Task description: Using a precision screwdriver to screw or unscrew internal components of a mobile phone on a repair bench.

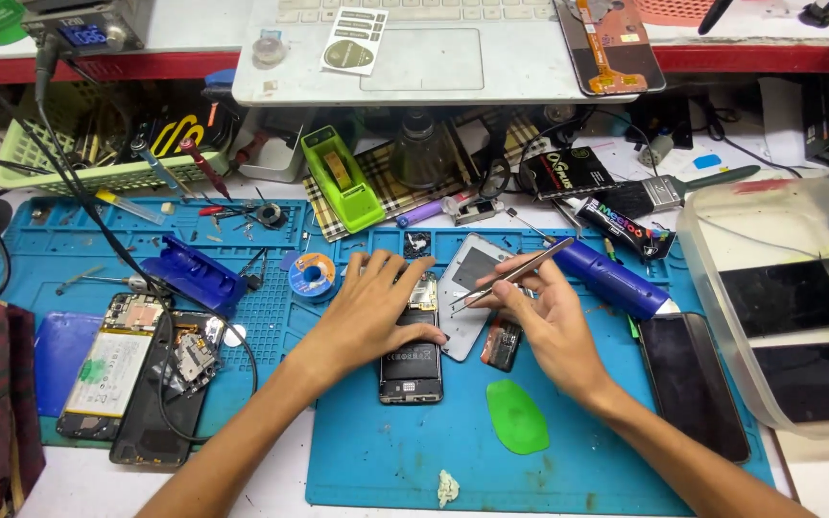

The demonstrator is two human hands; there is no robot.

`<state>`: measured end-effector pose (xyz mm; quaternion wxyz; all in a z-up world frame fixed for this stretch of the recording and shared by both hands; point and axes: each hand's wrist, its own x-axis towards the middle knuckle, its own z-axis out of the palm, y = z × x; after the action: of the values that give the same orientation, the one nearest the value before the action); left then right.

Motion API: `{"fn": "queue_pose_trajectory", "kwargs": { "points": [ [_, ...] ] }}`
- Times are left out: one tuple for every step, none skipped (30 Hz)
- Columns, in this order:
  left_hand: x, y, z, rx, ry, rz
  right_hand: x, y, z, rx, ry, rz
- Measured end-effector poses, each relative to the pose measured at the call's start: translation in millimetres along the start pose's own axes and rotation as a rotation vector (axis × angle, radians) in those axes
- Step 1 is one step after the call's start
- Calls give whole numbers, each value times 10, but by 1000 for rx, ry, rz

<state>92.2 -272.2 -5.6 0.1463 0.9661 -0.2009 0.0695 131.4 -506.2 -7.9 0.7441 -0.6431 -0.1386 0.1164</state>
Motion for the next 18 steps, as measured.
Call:
{"fn": "queue_pose_trajectory", "kwargs": {
  "points": [
    [1, 7, 10, -3, -2, -3, -2, 11, -4, 0, -1, 5],
    [5, 9, 16, 1, 25, 9, 1, 21, -5, 5, 2, 4],
    [4, 11, 22, 5, 53, 22, 1, 34, -2, 11, 6, 4],
    [-10, 53, -39, 1, 53, 15, -21, 36, 5, 8, 1, 10],
    [-25, 92, -104, -94, 55, -27, -42, 37, 15, 11, -3, -7],
    [-22, 121, -177, -187, 61, -66, -43, 29, 23, 13, -7, -28],
    [-65, 159, -194, -190, 65, -71, -101, 18, 55, 9, -13, -27],
    [-94, 194, -215, -182, 85, -53, -150, 3, 81, 37, -12, -46],
    [-122, 227, -233, -175, 105, -36, -198, -10, 107, 65, -12, -65],
    [-148, 252, -251, -179, 108, -40, -254, -23, 136, 60, -16, -62],
    [-172, 274, -266, -162, 194, 21, -307, -32, 163, 75, -35, -132],
    [-204, 297, -279, -144, 274, 82, -371, -34, 196, 93, -52, -199],
    [-214, 311, -284, -149, 273, 77, -387, -40, 206, 91, -54, -193],
    [-224, 324, -293, -164, 288, 77, -403, -45, 218, 76, -49, -245],
    [-232, 339, -304, -179, 303, 77, -419, -54, 229, 62, -43, -298],
    [-240, 336, -302, -179, 303, 75, -409, -37, 222, 62, -45, -297],
    [-245, 336, -301, -202, 289, 67, -398, -24, 213, 68, -52, -278],
    [-249, 339, -300, -227, 272, 61, -396, -10, 202, 74, -55, -258]
  ]
}}
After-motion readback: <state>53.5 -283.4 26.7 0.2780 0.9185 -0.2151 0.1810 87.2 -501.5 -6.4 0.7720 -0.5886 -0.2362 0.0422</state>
